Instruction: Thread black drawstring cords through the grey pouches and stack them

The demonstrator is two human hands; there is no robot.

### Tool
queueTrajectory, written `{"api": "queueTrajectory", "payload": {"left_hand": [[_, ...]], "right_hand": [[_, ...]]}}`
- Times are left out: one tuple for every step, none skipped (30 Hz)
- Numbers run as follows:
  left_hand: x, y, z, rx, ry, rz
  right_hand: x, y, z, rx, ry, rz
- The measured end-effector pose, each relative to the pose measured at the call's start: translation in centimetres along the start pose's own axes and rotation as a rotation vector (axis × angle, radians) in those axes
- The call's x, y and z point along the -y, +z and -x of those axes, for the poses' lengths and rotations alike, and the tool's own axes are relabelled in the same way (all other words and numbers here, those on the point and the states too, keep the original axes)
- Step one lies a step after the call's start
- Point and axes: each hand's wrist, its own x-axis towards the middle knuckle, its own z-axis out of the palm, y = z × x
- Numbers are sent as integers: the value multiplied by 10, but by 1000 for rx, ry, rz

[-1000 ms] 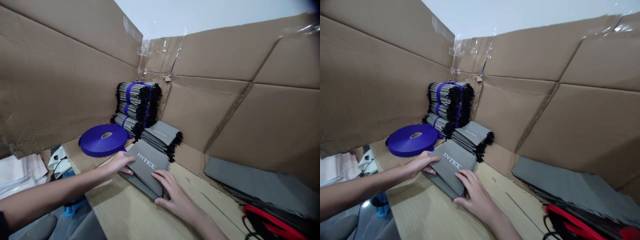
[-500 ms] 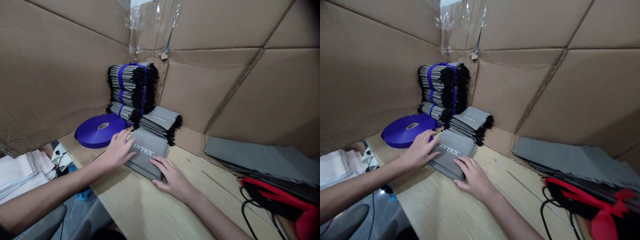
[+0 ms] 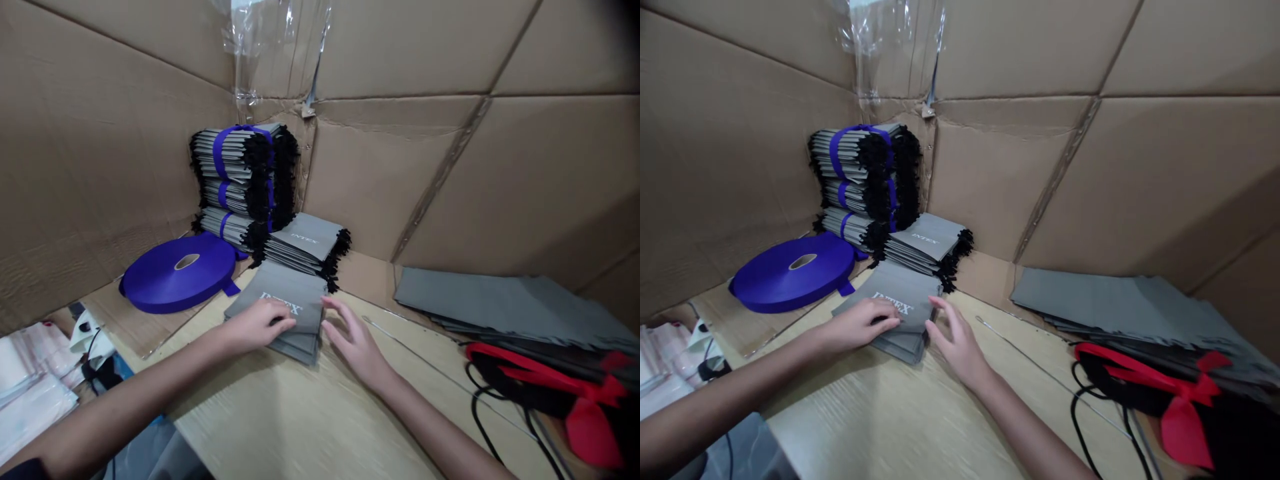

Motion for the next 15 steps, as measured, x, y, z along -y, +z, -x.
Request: {"api": "queueTrajectory", "payload": {"left_hand": [[3, 3, 1, -26, -32, 6], [6, 6, 3, -53, -69, 16], [8, 9, 5, -80, -94, 25], [10, 11, 7, -93, -95, 29], [11, 12, 9, -89, -71, 25], [12, 12, 10, -71, -29, 11], [12, 12, 11, -54, 21, -6], [11, 10, 11, -46, 62, -13], [11, 9, 11, -51, 84, -7], [9, 8, 10, -63, 91, 11], [8, 6, 9, -80, 92, 36], [7, 5, 8, -91, 93, 58], [6, 4, 7, -91, 96, 73], [5, 3, 7, -83, 100, 80], [5, 3, 7, -72, 107, 79]], "right_hand": [[-1, -1, 0, -77, -65, 46], [-2, -2, 0, -120, -138, 89], [-1, -2, 0, -109, -204, 121], [0, -2, -1, -39, -253, 141], [3, -3, -1, 65, -278, 154], [6, -3, -3, 170, -281, 166], [8, -4, -4, 259, -271, 177], [11, -5, -6, 317, -255, 188], [13, -5, -7, 347, -237, 195], [14, -6, -9, 355, -218, 198], [15, -6, -11, 353, -193, 197], [15, -6, -12, 350, -162, 189], [14, -5, -13, 344, -125, 175], [14, -4, -15, 337, -84, 156], [13, -2, -16, 331, -41, 134]]}}
